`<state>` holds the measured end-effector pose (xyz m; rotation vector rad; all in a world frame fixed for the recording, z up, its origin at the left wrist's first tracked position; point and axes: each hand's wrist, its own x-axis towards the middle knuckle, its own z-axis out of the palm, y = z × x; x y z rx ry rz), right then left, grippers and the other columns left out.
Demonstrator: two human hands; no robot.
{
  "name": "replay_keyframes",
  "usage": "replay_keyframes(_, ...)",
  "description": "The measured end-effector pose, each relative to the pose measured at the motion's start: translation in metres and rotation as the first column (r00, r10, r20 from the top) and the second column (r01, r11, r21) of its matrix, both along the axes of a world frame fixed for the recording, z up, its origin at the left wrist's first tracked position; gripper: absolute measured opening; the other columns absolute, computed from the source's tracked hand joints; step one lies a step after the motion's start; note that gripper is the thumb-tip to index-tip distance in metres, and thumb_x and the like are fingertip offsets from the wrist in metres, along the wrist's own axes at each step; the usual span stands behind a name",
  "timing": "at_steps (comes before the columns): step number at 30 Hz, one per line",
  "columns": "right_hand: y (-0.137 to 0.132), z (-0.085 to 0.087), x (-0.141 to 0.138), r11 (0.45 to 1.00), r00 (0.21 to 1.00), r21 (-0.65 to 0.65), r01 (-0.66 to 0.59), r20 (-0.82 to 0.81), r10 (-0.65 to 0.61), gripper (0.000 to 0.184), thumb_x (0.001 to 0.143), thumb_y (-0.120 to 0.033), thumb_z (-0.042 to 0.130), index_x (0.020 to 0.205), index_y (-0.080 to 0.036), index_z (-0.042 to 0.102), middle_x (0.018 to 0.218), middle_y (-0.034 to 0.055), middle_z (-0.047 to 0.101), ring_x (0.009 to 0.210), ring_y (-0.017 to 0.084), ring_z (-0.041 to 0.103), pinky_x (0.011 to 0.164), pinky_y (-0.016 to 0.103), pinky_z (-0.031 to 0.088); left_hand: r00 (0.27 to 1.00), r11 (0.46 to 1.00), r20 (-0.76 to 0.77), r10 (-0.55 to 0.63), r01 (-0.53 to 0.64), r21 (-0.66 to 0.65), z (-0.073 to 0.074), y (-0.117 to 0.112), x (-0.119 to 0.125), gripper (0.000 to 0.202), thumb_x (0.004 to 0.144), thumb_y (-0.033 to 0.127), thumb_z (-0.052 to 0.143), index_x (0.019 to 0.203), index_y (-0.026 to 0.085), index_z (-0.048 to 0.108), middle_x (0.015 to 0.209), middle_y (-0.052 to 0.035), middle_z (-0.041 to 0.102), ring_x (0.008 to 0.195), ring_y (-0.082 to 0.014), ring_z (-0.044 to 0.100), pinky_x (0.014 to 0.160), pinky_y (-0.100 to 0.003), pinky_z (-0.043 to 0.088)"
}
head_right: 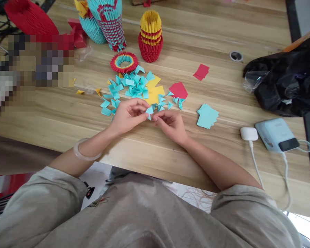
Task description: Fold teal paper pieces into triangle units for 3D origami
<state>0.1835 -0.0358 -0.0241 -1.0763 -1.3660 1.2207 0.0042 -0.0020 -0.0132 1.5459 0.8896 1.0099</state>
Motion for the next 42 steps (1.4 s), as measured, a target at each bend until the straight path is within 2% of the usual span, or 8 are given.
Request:
replay_keyframes(8, 0.001, 0.000, 0.000, 0.997, 0.996, -0.033, 0.068, -0.057, -0.070, 0.031, 0.071, -0.046, 0.083, 0.074, -0.018, 0.069, 0.060, -0.0001, 0.068, 0.054, 0.010, 0.062, 0.055, 0.024, 0.053, 0.983, 0.990, -0.148, -0.104, 0.117, 0.081, 0.001, -0.001, -0.002, 0.022, 0.073, 0.012, 0.061, 0.089, 0.014, 0.076, 0.080, -0.0044, 0.073, 0.066, -0.0102, 0.059, 0.056, -0.019, 0.044)
replay_keyframes(13, 0.002, 0.000, 0.000, 0.996, 0.994, -0.043, 0.074, -0.081, -0.077, 0.030, 0.070, -0.044, 0.085, 0.074, -0.019, 0.069, 0.062, -0.0006, 0.069, 0.055, 0.010, 0.063, 0.055, 0.023, 0.053, 0.997, 0.996, -0.017, -0.071, 0.072, 0.049, -0.003, 0.000, -0.001, 0.011, 0.073, 0.017, 0.067, 0.084, 0.014, 0.069, 0.083, -0.0038, 0.072, 0.071, -0.0106, 0.064, 0.065, -0.020, 0.053)
replay_keyframes(18, 0.002, -0.001, -0.002, 0.992, 0.986, -0.025, 0.126, -0.110, -0.128, 0.034, 0.065, -0.046, 0.087, 0.075, -0.020, 0.068, 0.064, -0.0014, 0.067, 0.057, 0.009, 0.061, 0.056, 0.023, 0.052, 0.993, 0.995, -0.071, -0.099, 0.101, 0.021, -0.001, -0.001, -0.001, 0.008, 0.075, 0.020, 0.069, 0.077, 0.013, 0.073, 0.075, -0.0051, 0.073, 0.064, -0.0103, 0.065, 0.060, -0.019, 0.052)
replay_keyframes(25, 0.004, -0.003, -0.001, 0.991, 0.985, -0.061, 0.121, -0.119, -0.127, 0.034, 0.065, -0.046, 0.087, 0.074, -0.018, 0.068, 0.065, -0.0004, 0.069, 0.059, 0.009, 0.064, 0.059, 0.023, 0.054, 0.995, 0.995, -0.099, -0.012, 0.022, 0.092, 0.002, -0.002, -0.001, 0.009, 0.073, 0.020, 0.073, 0.077, 0.015, 0.078, 0.077, -0.0064, 0.077, 0.066, -0.0137, 0.070, 0.060, -0.019, 0.054)
replay_keyframes(29, 0.000, -0.005, -0.001, 0.988, 0.987, 0.013, 0.154, -0.054, -0.153, 0.030, 0.069, -0.044, 0.084, 0.070, -0.018, 0.068, 0.061, 0.0003, 0.068, 0.055, 0.010, 0.062, 0.053, 0.024, 0.051, 0.990, 0.991, -0.139, -0.013, 0.032, 0.131, 0.004, -0.001, -0.001, 0.009, 0.073, 0.019, 0.073, 0.078, 0.015, 0.079, 0.077, -0.0063, 0.077, 0.066, -0.0134, 0.069, 0.059, -0.019, 0.052)
replay_keyframes(33, -0.005, -0.009, -0.002, 0.969, 0.977, 0.129, 0.212, -0.017, -0.212, 0.020, 0.075, -0.038, 0.081, 0.075, -0.020, 0.073, 0.070, 0.0016, 0.072, 0.060, 0.012, 0.066, 0.057, 0.026, 0.055, 0.984, 0.988, -0.180, 0.005, 0.023, 0.156, 0.002, -0.001, -0.002, 0.010, 0.074, 0.019, 0.073, 0.080, 0.016, 0.080, 0.078, -0.0059, 0.077, 0.065, -0.0131, 0.068, 0.057, -0.020, 0.051)
replay_keyframes(38, -0.003, -0.006, 0.000, 0.975, 0.990, 0.174, 0.135, -0.061, -0.126, 0.011, 0.081, -0.031, 0.077, 0.078, -0.020, 0.077, 0.070, 0.0017, 0.073, 0.064, 0.011, 0.067, 0.061, 0.025, 0.056, 0.990, 0.987, -0.136, 0.038, -0.016, 0.157, -0.003, 0.000, -0.002, 0.013, 0.074, 0.020, 0.071, 0.083, 0.016, 0.080, 0.085, -0.0069, 0.078, 0.069, -0.0139, 0.069, 0.062, -0.022, 0.054)
replay_keyframes(42, 0.003, -0.004, 0.001, 0.999, 0.977, 0.021, 0.046, -0.209, -0.041, 0.017, 0.073, -0.034, 0.083, 0.073, -0.019, 0.075, 0.069, 0.0008, 0.073, 0.058, 0.010, 0.065, 0.053, 0.022, 0.055, 0.994, 0.980, -0.107, 0.035, -0.013, 0.199, -0.002, 0.000, -0.001, 0.011, 0.074, 0.017, 0.070, 0.081, 0.017, 0.079, 0.083, -0.0058, 0.078, 0.068, -0.0128, 0.069, 0.061, -0.020, 0.053)
